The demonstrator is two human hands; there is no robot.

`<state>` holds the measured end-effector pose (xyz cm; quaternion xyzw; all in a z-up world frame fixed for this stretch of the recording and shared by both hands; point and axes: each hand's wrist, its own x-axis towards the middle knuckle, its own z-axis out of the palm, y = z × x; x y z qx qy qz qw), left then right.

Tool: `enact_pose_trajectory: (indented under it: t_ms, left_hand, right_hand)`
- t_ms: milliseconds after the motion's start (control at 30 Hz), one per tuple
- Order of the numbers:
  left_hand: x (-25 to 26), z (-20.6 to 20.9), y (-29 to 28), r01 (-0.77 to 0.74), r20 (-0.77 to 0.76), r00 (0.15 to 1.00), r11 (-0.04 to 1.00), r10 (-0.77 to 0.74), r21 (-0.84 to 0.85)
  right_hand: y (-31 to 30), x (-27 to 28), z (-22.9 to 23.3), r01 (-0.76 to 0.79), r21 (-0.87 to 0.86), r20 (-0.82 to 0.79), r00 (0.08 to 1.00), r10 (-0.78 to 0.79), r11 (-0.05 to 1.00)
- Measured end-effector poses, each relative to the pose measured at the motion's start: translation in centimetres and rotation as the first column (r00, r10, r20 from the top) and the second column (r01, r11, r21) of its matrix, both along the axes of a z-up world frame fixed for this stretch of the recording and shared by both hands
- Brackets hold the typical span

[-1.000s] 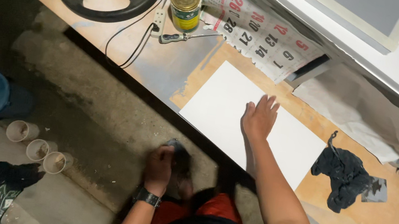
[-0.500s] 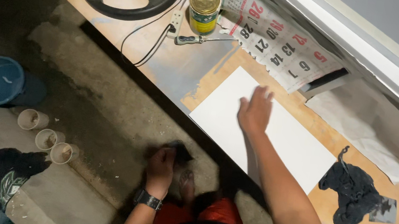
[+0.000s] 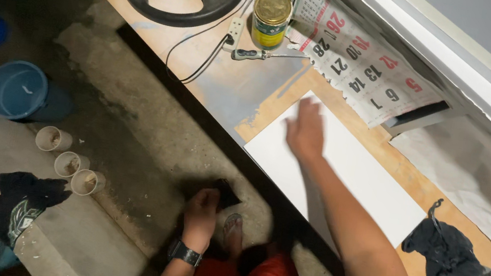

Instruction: The person sands a white rectangular board on a workbench using a sanding block, then wipes the surface with their hand. They continue sanding the board and later sand a long white rod held in their left hand.

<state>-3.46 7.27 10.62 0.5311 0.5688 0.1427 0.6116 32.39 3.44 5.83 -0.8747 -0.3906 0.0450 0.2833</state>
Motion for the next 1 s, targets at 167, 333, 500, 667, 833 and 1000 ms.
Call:
enact_pose_trajectory:
  t_ms: [167, 333, 500, 667, 833, 1000]
  left_hand:
    - [-0.6, 1.6, -0.7, 0.041, -0.030, 0.999, 0.998, -0.040, 0.053]
    - [-0.3, 1.8, 0.2, 0.138, -0.117, 0.985, 0.982, -0.123, 0.126]
    - [-0.1, 2.3, 0.8, 0.114, -0.090, 0.990, 0.986, -0.104, 0.120]
    - [-0.2, 1.3, 0.2, 0.076, -0.074, 0.995, 0.994, -0.070, 0.078]
    - [0.7, -0.5, -0.2, 0.170, -0.135, 0.980, 0.972, -0.149, 0.162]
    - [1.5, -1.5, 0.9, 0.230, 0.018, 0.973, 0.971, -0.231, 0.064]
  right_hand:
    - [1.8, -2.6, 3.2, -0.052, -0.261, -0.097, 0.995, 0.027, 0.964]
    - [0.2, -10.9, -8.6, -0.852, -0.194, 0.124, 0.470, 0.874, 0.486]
    - [-2.3, -7.8, -4.1, -0.469, 0.010, -0.164, 0.870, 0.464, 0.883]
    - [-6.7, -2.8, -2.1, 0.054, -0.042, 0.148, 0.988, -0.047, 0.998]
    - [-11.6, -14.1, 2.2, -0.553, 0.042, -0.076, 0.829, 0.555, 0.832]
    - [-14.8, -13.7, 3.5, -0.395, 0.290, -0.070, 0.900, 0.431, 0.872]
